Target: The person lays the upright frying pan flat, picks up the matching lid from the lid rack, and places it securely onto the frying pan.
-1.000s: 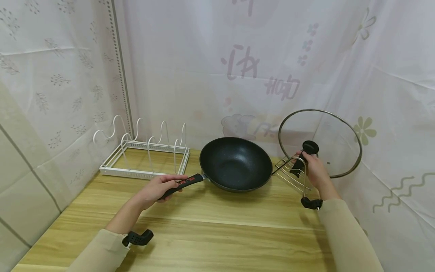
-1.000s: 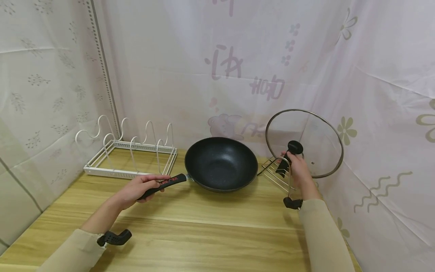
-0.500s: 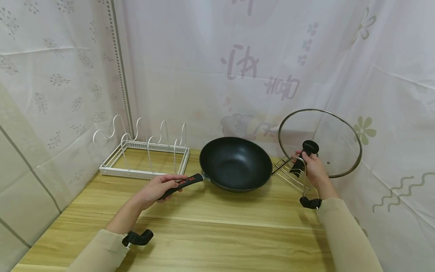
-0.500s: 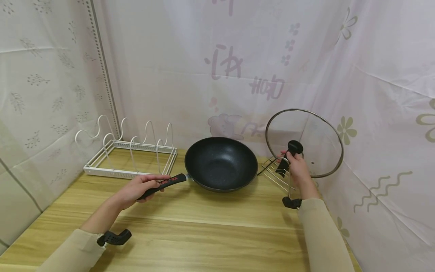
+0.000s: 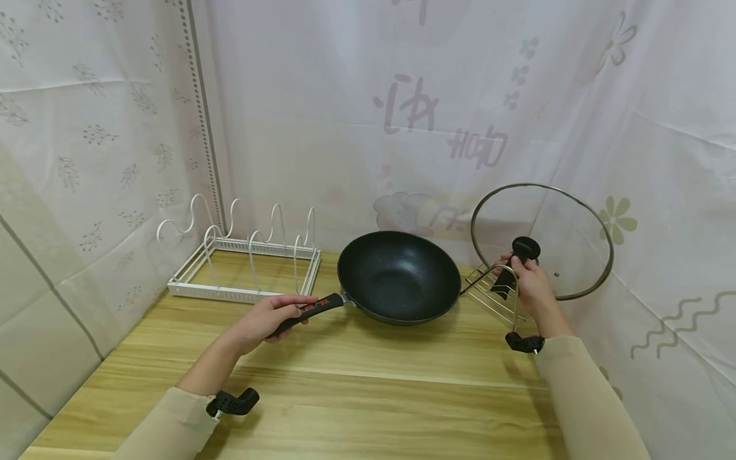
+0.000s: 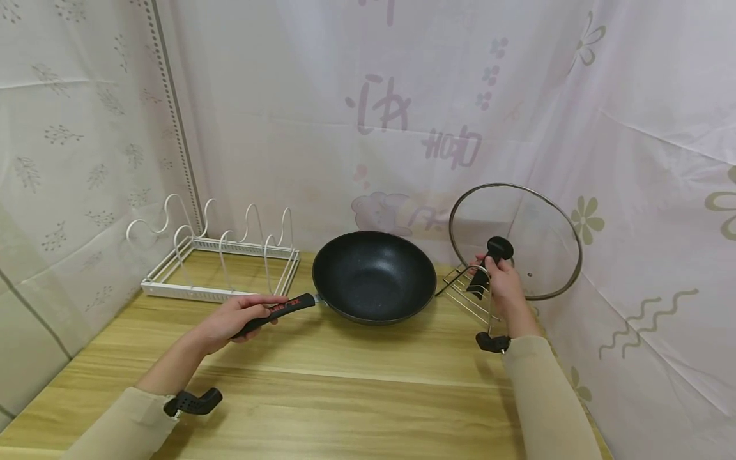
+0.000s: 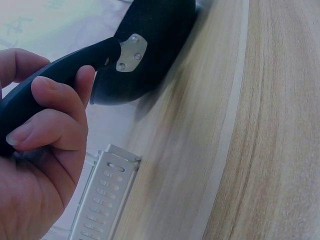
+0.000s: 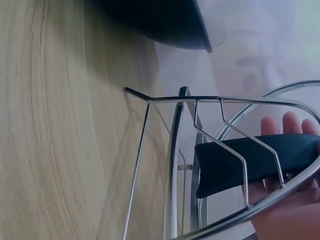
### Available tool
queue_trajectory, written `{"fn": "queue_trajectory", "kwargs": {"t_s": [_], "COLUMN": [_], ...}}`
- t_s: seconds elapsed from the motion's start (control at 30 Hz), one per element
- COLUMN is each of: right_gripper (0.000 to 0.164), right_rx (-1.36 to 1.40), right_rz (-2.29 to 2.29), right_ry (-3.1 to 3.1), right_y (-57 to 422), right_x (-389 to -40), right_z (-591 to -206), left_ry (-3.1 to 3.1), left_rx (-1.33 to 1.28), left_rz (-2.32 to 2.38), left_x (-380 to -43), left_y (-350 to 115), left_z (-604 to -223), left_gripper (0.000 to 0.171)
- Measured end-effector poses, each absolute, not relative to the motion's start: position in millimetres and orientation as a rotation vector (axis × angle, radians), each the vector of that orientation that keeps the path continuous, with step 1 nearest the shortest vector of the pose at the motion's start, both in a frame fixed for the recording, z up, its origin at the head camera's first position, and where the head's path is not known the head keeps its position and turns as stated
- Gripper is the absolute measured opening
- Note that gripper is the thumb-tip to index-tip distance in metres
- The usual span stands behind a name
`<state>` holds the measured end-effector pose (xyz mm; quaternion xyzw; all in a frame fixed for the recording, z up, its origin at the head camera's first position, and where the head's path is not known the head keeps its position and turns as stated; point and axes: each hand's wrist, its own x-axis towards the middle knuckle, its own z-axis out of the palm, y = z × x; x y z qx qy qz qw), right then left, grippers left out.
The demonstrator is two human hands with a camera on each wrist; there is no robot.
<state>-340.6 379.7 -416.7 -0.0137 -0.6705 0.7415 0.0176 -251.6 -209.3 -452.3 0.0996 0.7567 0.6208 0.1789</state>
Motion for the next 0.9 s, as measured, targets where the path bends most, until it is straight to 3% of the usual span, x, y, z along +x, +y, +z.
{"fn": "queue_trajectory", "kwargs": {"t_s": [0.9], "right_gripper": [0.03], "right_rx": [-0.079], "right_rz": [2.2], "right_ry": [-2.074], "right_y": [382], "right_x": [-329], "right_z": [-398], "left_ry": [2.145], "left_rx": [0.279], "left_rz": [1.754], "left_x": [-253], "left_y": [-210], "left_z": [-454], "left_gripper": [0.049]}}
